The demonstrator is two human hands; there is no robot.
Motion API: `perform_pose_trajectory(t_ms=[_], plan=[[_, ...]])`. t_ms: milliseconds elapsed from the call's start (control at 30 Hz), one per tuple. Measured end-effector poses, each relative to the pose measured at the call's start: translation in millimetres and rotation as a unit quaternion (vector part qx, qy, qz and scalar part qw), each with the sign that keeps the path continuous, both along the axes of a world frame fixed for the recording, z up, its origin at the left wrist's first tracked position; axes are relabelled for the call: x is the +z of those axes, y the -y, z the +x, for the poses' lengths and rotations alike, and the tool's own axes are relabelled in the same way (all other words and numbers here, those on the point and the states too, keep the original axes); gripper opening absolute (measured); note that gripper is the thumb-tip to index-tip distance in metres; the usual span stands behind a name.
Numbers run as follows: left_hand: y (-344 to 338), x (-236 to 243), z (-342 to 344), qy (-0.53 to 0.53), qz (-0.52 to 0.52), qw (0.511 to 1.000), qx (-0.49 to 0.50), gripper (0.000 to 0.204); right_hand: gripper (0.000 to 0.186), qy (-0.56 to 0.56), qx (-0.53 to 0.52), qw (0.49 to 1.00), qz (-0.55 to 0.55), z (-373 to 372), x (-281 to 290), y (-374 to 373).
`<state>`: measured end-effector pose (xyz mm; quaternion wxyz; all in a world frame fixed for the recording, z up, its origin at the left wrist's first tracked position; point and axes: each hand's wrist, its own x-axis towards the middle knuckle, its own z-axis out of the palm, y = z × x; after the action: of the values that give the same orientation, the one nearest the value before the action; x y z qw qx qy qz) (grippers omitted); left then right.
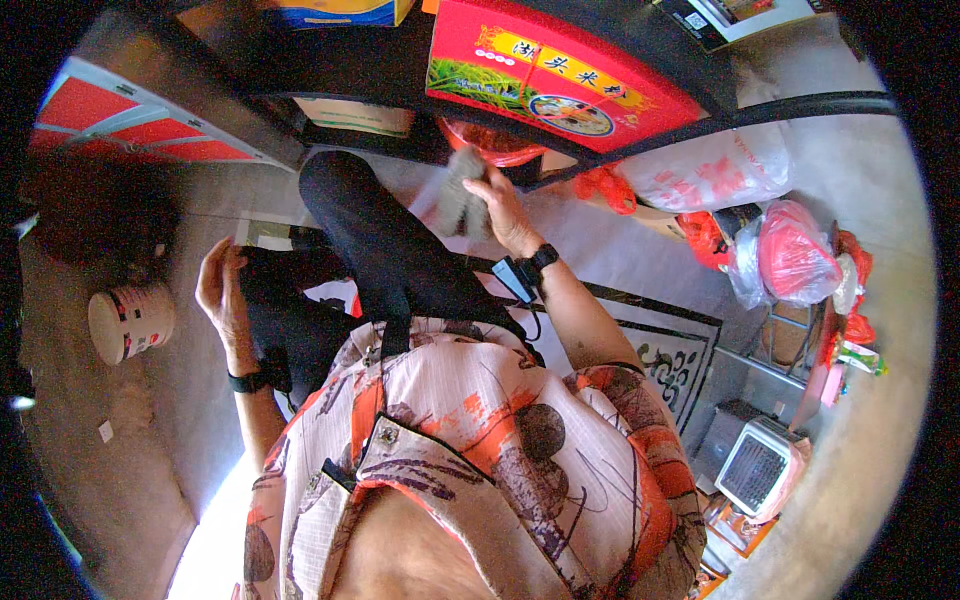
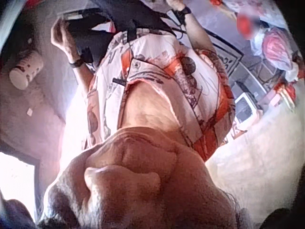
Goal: The person wipes a shelf with a cloth, then picks up and places back several jars, cans, and boxes. They open and close a small jar, wipe the shelf again, and move a red box to a lower shelf before wiping that area.
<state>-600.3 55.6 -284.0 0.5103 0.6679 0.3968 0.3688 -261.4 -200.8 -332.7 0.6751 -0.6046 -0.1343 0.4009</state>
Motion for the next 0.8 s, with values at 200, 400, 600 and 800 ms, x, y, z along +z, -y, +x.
perform_pose_trajectory(t_ms=[200,400,600,800], plan=[[47,68,56,0.024,-0.03,0.958,-0.285,0.077,0.05,0.114,0.219,0.963,0.104,-57,102,-43],[65,81,48,-0.006,-0.191,0.934,-0.303,0.03,0.048,0.284,0.23,0.925,0.102,-99,117,-55],[62,106,-13,-0.053,-0.125,0.972,-0.192,0.021,0.046,0.182,0.314,0.926,0.106,-115,108,-55],[32,96,-27,0.168,-0.188,0.967,-0.03,0.034,0.052,0.163,0.31,0.927,0.136,-77,77,-55]])
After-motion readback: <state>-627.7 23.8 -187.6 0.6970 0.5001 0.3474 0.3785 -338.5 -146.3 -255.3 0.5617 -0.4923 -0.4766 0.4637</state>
